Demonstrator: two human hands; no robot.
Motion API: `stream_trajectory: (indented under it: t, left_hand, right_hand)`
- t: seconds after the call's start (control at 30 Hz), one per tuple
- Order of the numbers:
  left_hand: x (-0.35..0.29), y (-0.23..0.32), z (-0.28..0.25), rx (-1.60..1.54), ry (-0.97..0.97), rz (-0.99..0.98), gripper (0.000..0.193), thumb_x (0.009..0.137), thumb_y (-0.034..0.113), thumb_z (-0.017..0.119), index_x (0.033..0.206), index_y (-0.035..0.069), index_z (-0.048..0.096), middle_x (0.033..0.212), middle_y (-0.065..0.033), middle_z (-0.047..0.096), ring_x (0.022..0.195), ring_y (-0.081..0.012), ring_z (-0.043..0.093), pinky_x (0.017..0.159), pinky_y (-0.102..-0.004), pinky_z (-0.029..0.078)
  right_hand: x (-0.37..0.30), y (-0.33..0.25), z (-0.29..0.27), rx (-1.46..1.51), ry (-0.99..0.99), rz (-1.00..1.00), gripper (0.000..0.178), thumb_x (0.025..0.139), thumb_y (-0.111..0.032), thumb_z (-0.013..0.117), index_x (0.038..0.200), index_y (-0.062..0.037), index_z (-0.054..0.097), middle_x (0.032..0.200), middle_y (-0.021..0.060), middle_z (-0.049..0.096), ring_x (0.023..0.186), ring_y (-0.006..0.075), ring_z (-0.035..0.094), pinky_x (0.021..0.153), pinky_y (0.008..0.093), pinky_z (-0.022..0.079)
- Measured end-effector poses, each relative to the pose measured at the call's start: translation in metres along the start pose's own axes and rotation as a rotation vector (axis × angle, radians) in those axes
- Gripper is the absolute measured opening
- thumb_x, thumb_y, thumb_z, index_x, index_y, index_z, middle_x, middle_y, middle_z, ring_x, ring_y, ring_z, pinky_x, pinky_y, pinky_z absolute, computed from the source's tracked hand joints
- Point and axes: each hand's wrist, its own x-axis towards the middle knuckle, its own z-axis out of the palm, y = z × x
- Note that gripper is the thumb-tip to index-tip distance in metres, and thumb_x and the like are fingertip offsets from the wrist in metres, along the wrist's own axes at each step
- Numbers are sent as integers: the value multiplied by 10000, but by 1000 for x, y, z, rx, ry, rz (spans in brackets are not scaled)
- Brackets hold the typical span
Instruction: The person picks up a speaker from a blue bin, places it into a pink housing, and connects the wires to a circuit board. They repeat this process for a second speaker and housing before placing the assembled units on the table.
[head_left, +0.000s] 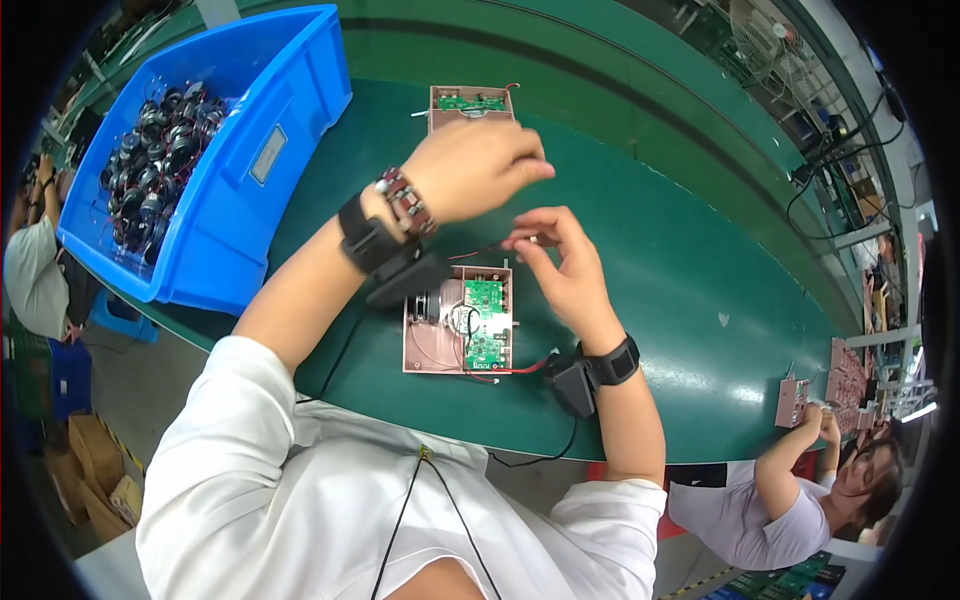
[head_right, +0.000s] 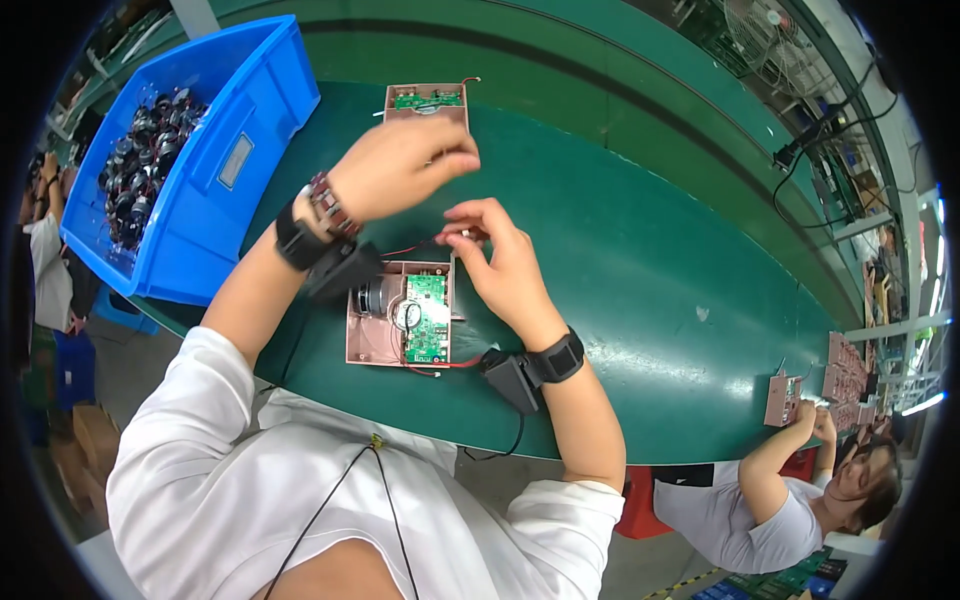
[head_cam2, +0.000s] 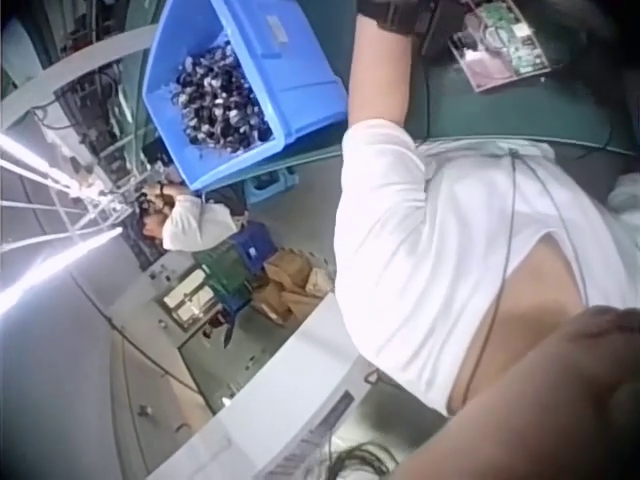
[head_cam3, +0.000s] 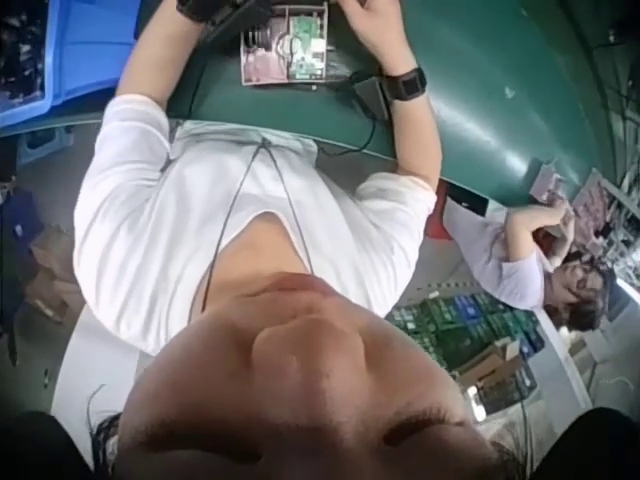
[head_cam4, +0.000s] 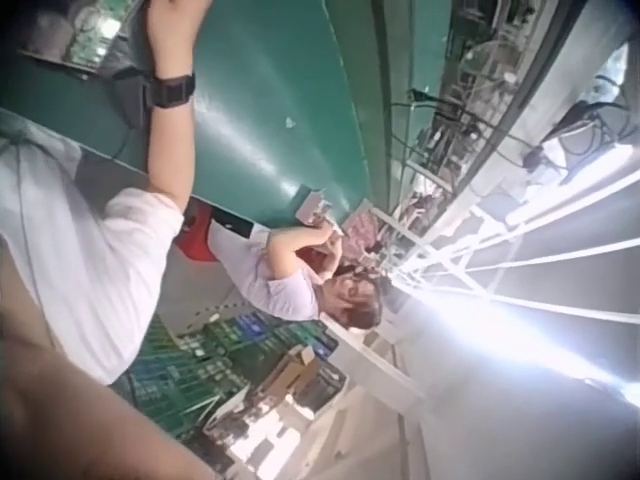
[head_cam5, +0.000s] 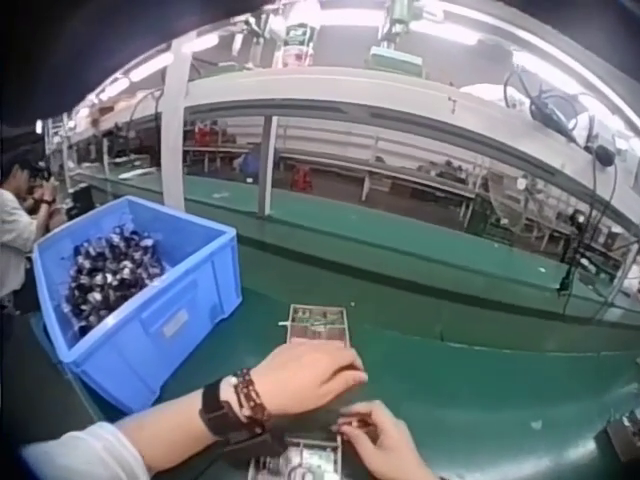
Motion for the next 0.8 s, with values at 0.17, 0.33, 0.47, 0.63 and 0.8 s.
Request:
stream_trajectory:
  t: [0.17,0.33,0.47,0.63,0.8]
  left_hand:
    - [-46,22,-32,-144,-234,48,142,830,191,630,877,58,611,870,-97,629,831,-295,606,703,-378,469]
    - [-73,23,-16,-267,-62,29,98,801,136,639,839,63,588,802,-82,597,791,-288,587,681,-390,453]
    - [-78,21,-8,-191,54,38,96,775,134,644,800,78,570,758,-56,554,755,-265,560,665,-381,429]
    - [-77,21,-11,-14,116,116,107,718,50,665,777,70,578,733,-49,525,689,-232,518,632,-334,377]
    - [-80,20,-9,-20,83,141,119,727,122,670,745,95,556,725,-26,514,710,-215,529,630,-337,383]
  right_hand:
    - [-8,-14,10,-404,146,-188,130,819,-1,639,935,-32,588,939,62,627,834,165,639,793,304,468]
    - [-13,-26,15,-584,153,-303,124,775,-32,682,873,-60,611,930,48,619,801,199,608,786,327,415]
    - [-13,-37,18,-908,137,-445,126,736,-73,708,828,-77,622,905,32,604,795,224,557,773,327,364]
    - [-13,-43,24,-883,77,-225,143,721,-80,709,830,-80,616,870,23,586,815,217,535,762,320,352]
    - [-9,-37,24,-823,39,-193,134,724,-69,701,820,-73,607,821,18,577,766,202,544,750,317,358]
